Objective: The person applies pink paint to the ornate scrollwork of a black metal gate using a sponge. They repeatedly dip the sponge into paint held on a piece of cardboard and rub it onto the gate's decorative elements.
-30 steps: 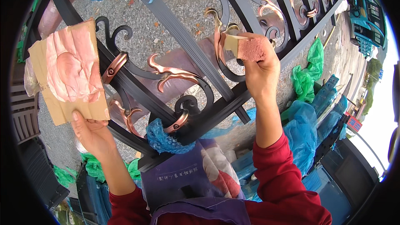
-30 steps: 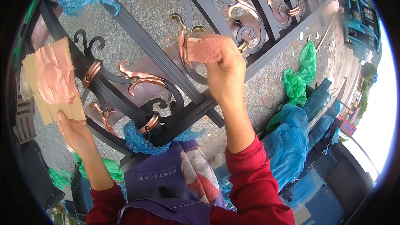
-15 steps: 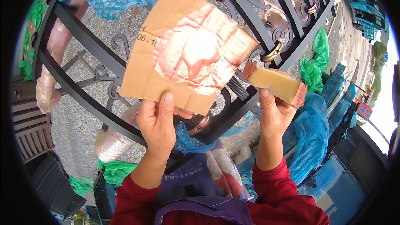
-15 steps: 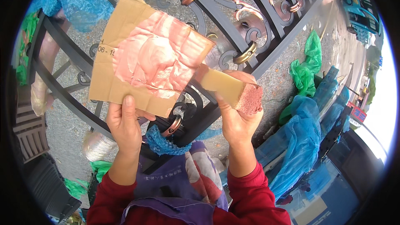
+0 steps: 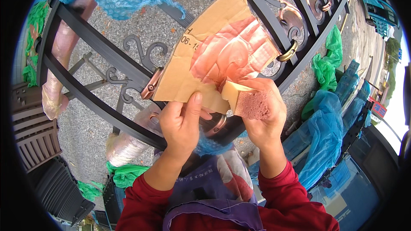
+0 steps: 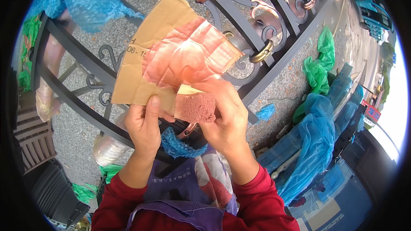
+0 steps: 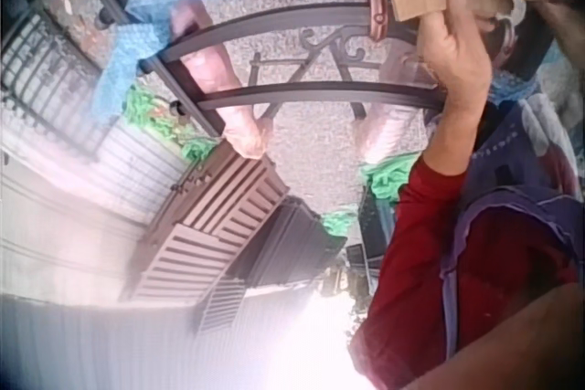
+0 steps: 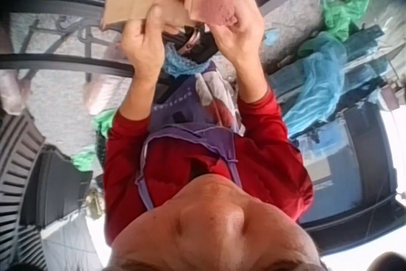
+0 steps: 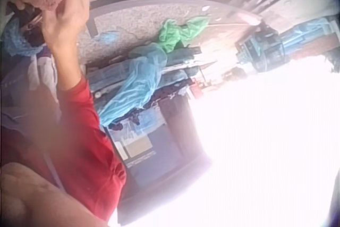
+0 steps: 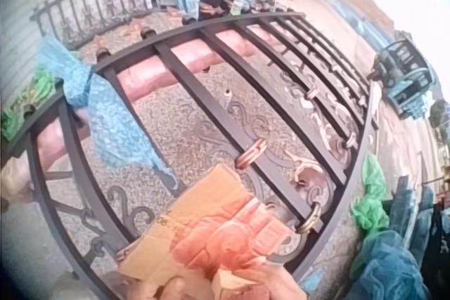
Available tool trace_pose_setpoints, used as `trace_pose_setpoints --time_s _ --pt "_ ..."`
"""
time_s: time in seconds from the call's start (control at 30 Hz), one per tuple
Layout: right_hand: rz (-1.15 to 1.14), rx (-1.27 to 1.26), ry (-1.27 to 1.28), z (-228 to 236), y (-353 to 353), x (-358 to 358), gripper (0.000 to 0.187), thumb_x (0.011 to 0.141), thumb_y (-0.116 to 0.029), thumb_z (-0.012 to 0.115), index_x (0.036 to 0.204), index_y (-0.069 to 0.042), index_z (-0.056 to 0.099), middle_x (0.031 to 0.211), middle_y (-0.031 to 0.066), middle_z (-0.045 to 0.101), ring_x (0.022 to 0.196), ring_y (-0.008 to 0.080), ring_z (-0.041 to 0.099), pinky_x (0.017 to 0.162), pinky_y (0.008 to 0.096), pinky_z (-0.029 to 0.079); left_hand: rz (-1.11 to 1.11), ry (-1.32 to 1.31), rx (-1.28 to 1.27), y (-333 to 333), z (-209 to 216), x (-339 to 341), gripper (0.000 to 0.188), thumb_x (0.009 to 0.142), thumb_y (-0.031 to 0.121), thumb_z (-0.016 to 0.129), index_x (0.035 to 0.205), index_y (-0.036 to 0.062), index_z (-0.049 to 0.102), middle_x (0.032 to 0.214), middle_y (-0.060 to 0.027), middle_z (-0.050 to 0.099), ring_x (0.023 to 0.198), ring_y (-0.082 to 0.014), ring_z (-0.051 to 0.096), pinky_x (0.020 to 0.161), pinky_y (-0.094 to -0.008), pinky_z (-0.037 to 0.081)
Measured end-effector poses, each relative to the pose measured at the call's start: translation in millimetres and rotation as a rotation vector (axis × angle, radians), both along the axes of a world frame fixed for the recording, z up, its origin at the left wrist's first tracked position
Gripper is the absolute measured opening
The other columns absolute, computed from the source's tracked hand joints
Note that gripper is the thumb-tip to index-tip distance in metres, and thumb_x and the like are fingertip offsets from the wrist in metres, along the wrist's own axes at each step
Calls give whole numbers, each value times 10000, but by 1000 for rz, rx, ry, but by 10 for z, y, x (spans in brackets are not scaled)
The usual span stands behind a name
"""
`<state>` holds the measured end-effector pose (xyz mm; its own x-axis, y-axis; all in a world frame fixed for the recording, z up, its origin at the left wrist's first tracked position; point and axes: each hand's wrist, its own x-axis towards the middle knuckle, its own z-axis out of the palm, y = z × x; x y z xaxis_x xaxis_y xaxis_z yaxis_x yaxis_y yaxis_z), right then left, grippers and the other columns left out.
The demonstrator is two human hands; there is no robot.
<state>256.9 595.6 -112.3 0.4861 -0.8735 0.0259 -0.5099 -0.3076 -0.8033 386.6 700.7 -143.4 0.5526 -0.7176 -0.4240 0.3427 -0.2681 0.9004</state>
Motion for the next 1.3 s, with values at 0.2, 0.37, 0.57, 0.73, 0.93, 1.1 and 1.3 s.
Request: trace_pose_setpoints --time_s 0.2,0.37,0.57,0.73,0.93,1.1,1.3 --pt "-288 142 -157 -10 -83 -218 253 796 7 723 1042 32 667 985 96 675 878 204 648 796 292 496 133 40 -28 80 -39 225 263 1017 196 511 1116 -44 553 823 -120 658 556 -150 620 471 -245 511" --pt "-547 289 -349 -294 -420 -391 387 892 -19 690 1251 21 553 1123 75 648 986 129 617 856 266 490 366 -72 -36 371 -64 682 269 1018 236 509 1143 -2 521 865 -101 654 613 -147 629 461 -241 486" --pt "-533 225 -335 -579 -577 -154 384 884 -36 703 1236 17 559 1131 60 634 1046 125 588 930 280 457 423 -164 62 988 -182 1151 326 1010 254 527 1215 3 502 878 -89 662 642 -147 631 467 -248 464" --pt "-562 161 -52 -621 -635 -92 287 875 -58 702 1144 3 620 1001 38 659 877 86 589 781 248 475 487 -158 80 1038 -158 1162 311 1007 258 535 1196 11 516 852 -86 659 606 -151 605 468 -262 445" --pt "-591 169 -292 -583 -586 -119 287 876 -69 703 1141 7 623 984 32 658 831 60 577 709 220 467 524 -117 90 1169 -222 1188 297 1004 246 542 1193 18 522 829 -100 653 564 -158 573 469 -272 433" --pt "-525 244 185 -495 -735 -60 381 899 -87 703 1240 13 566 1074 92 667 898 110 626 771 232 496 525 -137 90 1295 -280 1253 299 1005 242 540 1196 13 517 828 -101 651 566 -156 573 469 -268 434" --pt "-521 197 -47 -481 -718 -110 381 910 -85 687 1249 26 553 1085 99 663 952 142 644 829 264 515 508 -163 122 1396 -286 1284 326 1008 246 535 1225 6 499 855 -102 656 605 -159 600 474 -266 443"
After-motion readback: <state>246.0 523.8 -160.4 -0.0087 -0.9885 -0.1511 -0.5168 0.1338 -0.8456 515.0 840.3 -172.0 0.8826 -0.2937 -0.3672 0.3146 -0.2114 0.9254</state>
